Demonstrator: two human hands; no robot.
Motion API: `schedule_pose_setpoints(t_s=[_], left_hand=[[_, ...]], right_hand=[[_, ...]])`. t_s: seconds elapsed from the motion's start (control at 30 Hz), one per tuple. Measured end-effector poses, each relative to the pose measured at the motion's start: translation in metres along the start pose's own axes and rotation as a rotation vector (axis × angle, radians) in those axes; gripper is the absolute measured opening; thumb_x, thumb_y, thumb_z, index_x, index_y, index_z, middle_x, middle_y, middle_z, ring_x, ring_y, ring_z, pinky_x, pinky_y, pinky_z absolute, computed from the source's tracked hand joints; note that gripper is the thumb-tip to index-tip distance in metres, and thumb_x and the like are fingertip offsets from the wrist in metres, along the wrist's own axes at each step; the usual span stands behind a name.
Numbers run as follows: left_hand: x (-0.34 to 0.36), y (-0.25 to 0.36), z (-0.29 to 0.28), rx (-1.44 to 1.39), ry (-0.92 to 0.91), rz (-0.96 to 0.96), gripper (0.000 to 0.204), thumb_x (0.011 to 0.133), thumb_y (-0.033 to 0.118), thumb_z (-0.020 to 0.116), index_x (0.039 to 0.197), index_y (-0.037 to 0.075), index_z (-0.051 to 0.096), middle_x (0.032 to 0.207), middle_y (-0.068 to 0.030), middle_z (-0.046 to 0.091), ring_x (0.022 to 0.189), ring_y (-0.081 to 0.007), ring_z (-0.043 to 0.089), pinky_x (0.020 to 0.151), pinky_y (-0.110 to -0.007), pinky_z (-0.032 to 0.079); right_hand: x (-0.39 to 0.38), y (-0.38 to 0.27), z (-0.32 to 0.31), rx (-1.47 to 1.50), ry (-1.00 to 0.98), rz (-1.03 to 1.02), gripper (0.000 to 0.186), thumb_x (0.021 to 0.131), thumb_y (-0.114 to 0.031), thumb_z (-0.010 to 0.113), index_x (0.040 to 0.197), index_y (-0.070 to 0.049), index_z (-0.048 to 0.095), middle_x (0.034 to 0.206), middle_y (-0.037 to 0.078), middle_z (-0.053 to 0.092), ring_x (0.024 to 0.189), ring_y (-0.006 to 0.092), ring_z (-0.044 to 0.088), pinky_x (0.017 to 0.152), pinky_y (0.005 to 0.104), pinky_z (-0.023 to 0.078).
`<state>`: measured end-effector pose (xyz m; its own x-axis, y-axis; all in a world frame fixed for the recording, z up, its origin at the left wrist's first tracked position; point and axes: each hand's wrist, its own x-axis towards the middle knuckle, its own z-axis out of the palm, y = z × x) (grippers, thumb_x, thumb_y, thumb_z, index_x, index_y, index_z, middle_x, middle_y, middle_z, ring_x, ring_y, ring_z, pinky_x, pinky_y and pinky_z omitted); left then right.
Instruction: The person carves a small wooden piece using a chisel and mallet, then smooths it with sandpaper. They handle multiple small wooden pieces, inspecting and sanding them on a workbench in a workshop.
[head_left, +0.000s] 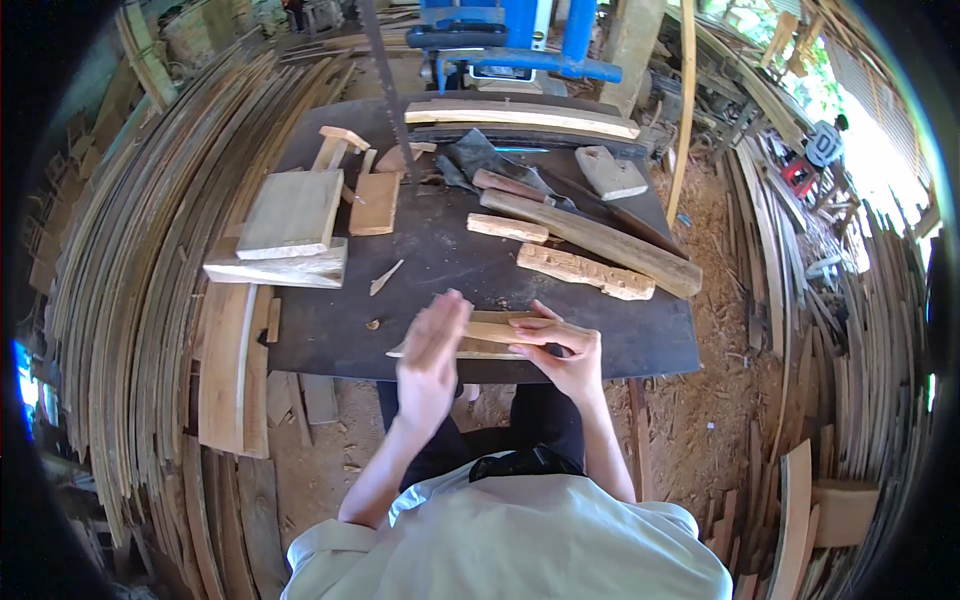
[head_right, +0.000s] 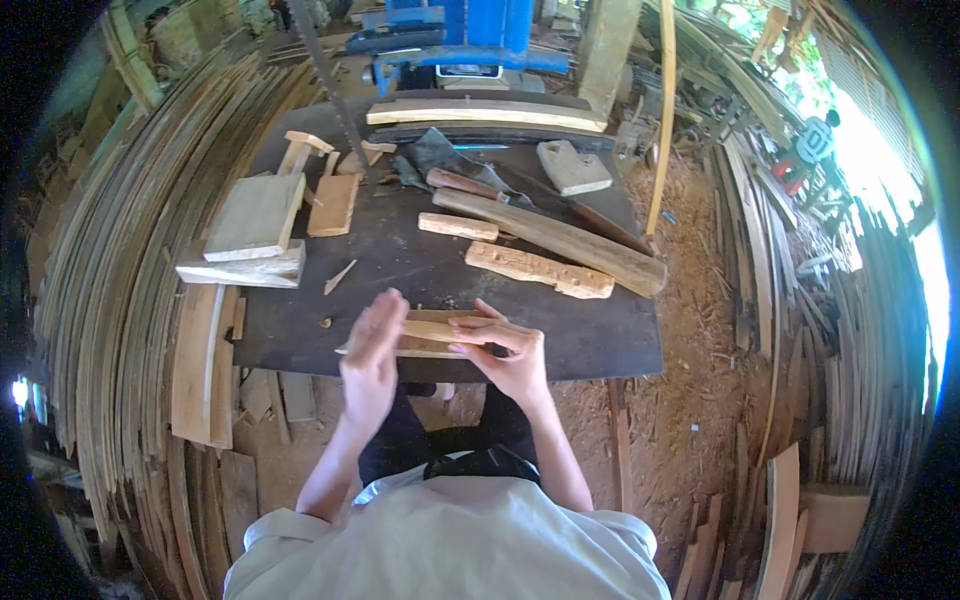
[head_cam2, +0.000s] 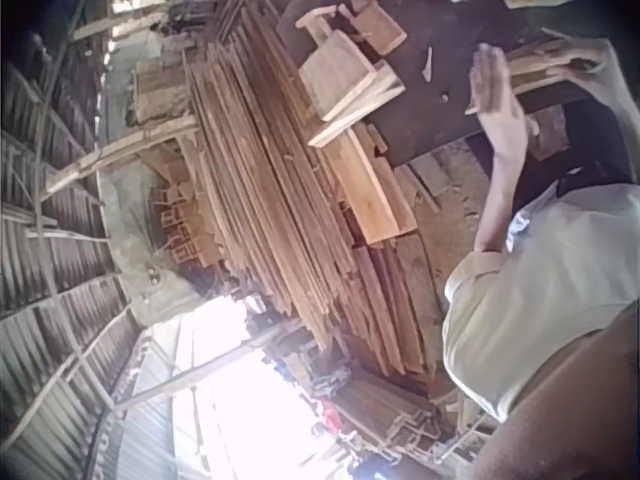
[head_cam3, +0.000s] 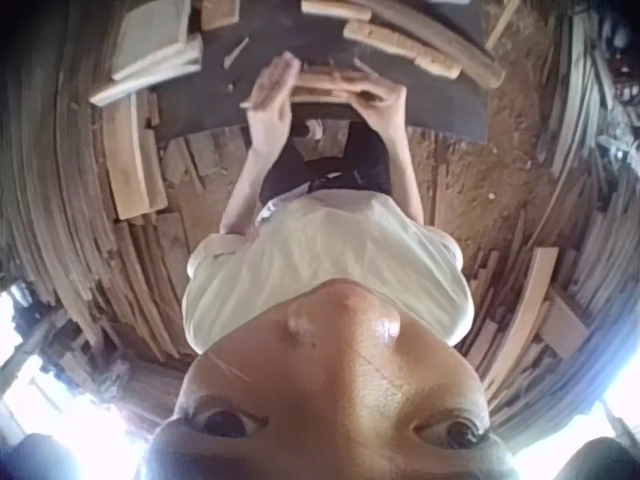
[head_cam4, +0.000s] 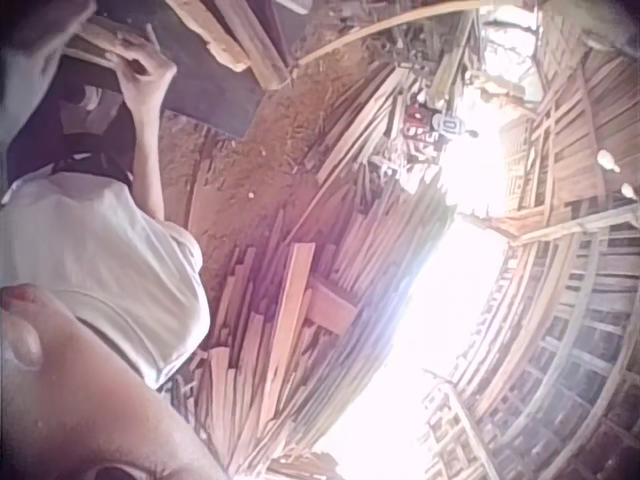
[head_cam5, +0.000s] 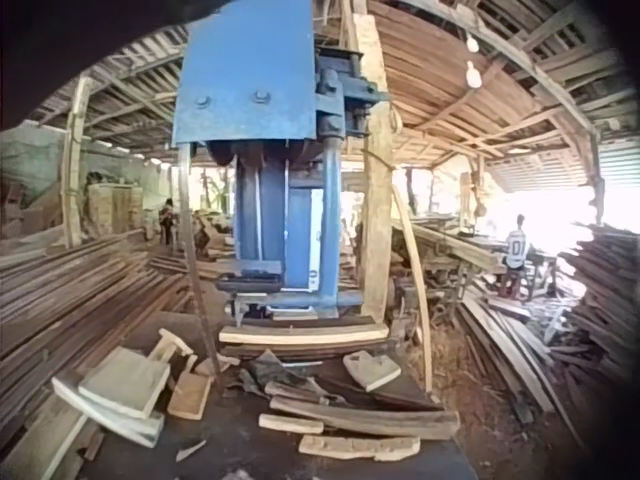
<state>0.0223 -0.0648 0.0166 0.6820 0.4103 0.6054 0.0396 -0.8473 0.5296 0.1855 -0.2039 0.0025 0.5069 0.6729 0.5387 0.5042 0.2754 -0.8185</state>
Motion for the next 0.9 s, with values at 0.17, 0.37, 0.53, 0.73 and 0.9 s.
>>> schedule_pose_setpoints(t_s=[0.17,0.37,0.53,0.73,0.9], left_hand=[[0.004,0.002,-0.001,-0.053,-0.017,0.036,0.051,0.087,-0.011,0.05,0.135,0.004,0.061,0.139,-0.0147,0.059,0.132,-0.0331,0.054,0.113,-0.048,0.04],[-0.004,0.008,0.006,-0.026,-0.037,0.11,0.059,0.079,-0.01,0.058,0.136,0.004,0.06,0.142,-0.0148,0.057,0.131,-0.0331,0.055,0.111,-0.046,0.043],[0.004,-0.006,0.002,-0.072,0.014,0.032,0.057,0.08,-0.012,0.056,0.135,0.004,0.061,0.139,-0.0148,0.059,0.131,-0.0335,0.055,0.111,-0.046,0.043],[0.006,-0.008,-0.001,-0.232,0.022,-0.125,0.053,0.086,-0.016,0.052,0.133,0.005,0.063,0.14,-0.0139,0.059,0.131,-0.0311,0.055,0.111,-0.046,0.044],[-0.006,0.007,-0.001,-0.088,0.011,0.053,0.054,0.086,-0.015,0.052,0.135,0.004,0.061,0.137,-0.0162,0.061,0.129,-0.0323,0.057,0.109,-0.043,0.045]], right_hand=[[-0.001,0.002,0.0,-0.011,0.003,0.008,0.02,0.076,0.002,0.081,0.094,-0.006,0.078,0.099,0.012,0.077,0.1,0.023,0.073,0.112,0.0519,0.042],[0.0,0.002,-0.001,0.001,-0.002,-0.004,0.02,0.076,0.0,0.082,0.094,-0.007,0.079,0.098,0.011,0.077,0.099,0.0219,0.074,0.113,0.0517,0.042],[-0.001,-0.002,0.002,-0.008,0.008,-0.004,0.02,0.077,0.0,0.081,0.095,-0.007,0.079,0.099,0.012,0.077,0.098,0.022,0.074,0.113,0.0517,0.041],[-0.001,-0.003,0.002,-0.014,0.015,0.011,0.018,0.077,0.0,0.081,0.094,-0.007,0.078,0.098,0.012,0.077,0.099,0.0229,0.074,0.113,0.0527,0.041],[0.0,-0.002,-0.001,0.006,-0.001,-0.021,0.018,0.077,0.002,0.08,0.094,-0.005,0.078,0.099,0.012,0.077,0.1,0.0233,0.073,0.114,0.0532,0.04]])
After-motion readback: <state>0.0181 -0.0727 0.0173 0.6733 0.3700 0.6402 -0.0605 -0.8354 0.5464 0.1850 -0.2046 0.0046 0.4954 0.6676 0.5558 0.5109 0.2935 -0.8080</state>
